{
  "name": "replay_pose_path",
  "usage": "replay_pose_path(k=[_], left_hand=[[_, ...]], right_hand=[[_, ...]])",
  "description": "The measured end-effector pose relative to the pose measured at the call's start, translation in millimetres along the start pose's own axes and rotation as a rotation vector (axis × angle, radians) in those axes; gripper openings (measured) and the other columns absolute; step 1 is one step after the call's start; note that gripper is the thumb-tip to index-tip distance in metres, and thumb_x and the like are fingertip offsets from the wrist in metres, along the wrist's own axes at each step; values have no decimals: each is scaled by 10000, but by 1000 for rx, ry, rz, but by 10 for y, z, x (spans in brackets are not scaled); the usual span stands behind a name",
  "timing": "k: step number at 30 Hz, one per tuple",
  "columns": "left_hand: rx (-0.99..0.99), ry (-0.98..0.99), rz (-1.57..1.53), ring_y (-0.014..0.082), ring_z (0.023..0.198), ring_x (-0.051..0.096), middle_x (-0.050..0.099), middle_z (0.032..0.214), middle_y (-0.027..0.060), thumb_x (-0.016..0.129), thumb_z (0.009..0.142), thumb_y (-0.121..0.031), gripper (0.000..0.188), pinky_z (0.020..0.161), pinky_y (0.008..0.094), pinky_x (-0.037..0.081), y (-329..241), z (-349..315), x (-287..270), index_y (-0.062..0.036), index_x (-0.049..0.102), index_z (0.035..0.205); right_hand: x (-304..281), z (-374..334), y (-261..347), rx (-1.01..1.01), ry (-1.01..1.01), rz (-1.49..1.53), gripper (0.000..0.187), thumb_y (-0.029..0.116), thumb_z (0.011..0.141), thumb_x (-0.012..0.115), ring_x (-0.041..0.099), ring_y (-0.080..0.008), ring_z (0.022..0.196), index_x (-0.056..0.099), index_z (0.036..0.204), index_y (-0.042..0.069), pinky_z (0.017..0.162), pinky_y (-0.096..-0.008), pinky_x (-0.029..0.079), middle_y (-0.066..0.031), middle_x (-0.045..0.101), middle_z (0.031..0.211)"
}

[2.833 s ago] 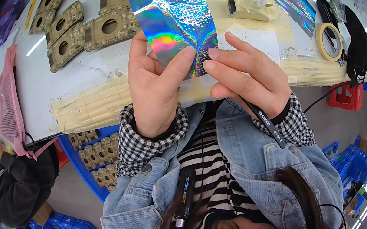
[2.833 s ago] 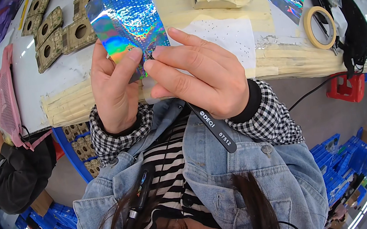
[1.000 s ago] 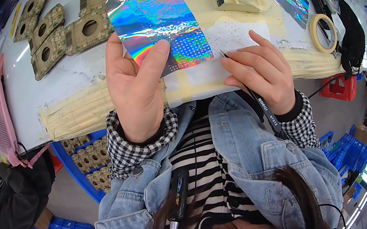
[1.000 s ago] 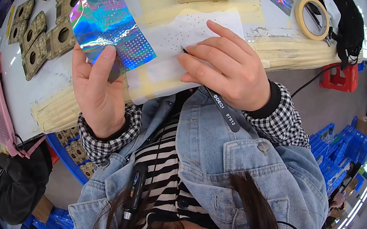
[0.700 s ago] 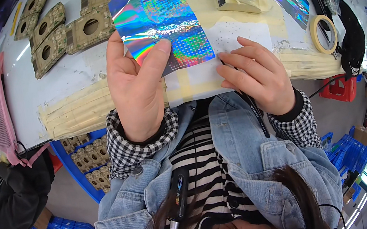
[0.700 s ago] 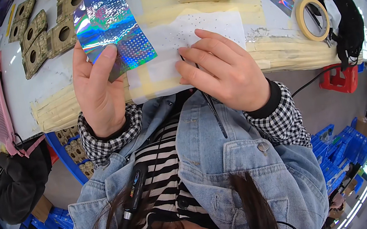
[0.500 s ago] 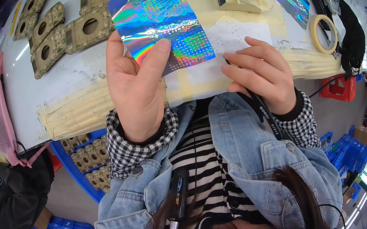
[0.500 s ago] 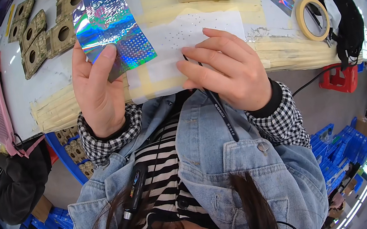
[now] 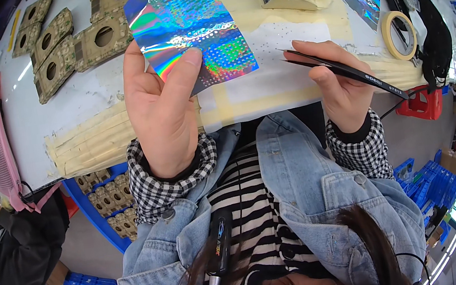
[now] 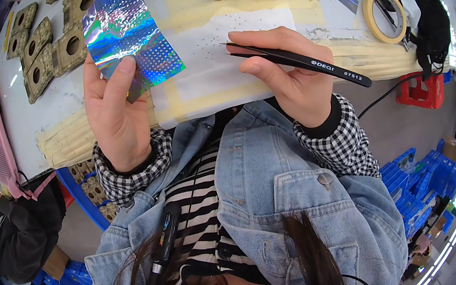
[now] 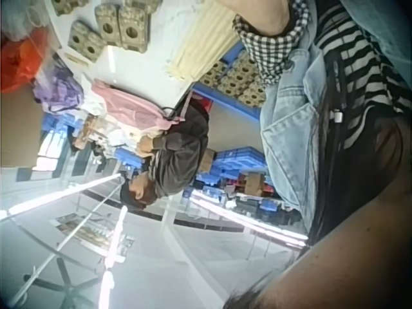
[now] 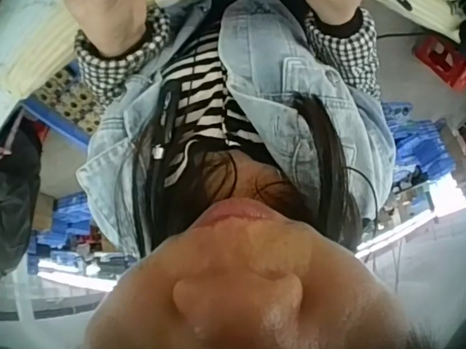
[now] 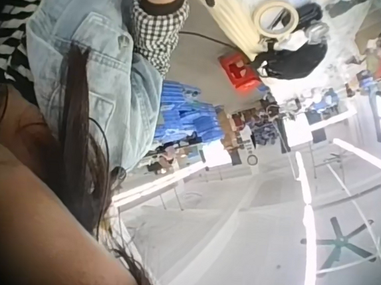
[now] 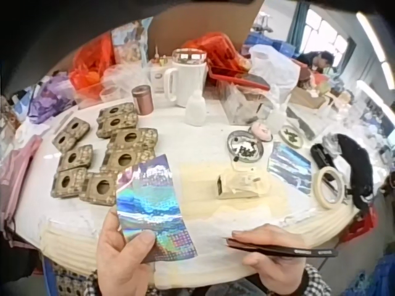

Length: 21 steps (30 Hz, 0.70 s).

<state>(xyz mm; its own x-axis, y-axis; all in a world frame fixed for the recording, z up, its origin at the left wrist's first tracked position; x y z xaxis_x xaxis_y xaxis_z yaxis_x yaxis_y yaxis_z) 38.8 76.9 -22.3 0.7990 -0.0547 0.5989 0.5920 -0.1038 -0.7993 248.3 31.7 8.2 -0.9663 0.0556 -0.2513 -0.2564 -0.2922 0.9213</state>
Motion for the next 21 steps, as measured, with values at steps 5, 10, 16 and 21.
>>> replay_pose_path(k=[5,10,16,21], left_hand=[[4,20,-14,181,1026,613,609,1154,92,563,902,-13,408,905,335,496,-2,3,8,-5,438,1290],[10,14,5,188,1038,609,604,1163,102,556,903,-11,407,911,342,496,2,2,-13,1,435,1292],[-8,22,-50,183,1036,610,610,1154,129,591,881,30,445,920,319,481,4,15,-5,27,394,1280],[-13,25,-84,177,1030,612,615,1145,138,608,871,49,464,926,305,471,1,14,-11,35,375,1271]], right_hand=[[37,0,-29,68,-47,76,294,109,825,726,676,-200,890,664,1068,-46,801,-280,523,-134,703,945],[105,53,163,-188,101,-422,286,143,742,776,623,-200,771,710,997,31,723,-304,484,-77,701,853],[153,1,200,-315,136,-614,296,148,696,793,607,-200,762,719,973,71,725,-318,452,-43,691,813],[173,-33,227,-413,188,-671,301,127,686,795,618,-194,781,717,973,74,725,-319,456,-41,700,889]])
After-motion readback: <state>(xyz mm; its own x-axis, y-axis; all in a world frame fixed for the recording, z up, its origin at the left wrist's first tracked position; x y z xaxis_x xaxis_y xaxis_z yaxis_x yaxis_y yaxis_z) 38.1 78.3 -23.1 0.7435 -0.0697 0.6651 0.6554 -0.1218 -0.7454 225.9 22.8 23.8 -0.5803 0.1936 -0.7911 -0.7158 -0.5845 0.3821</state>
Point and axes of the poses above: each hand's wrist, its own z-axis towards the middle knuckle, its own x-axis out of the palm, y = z × x, the point moved 7 cm from there along z, towards the middle knuckle
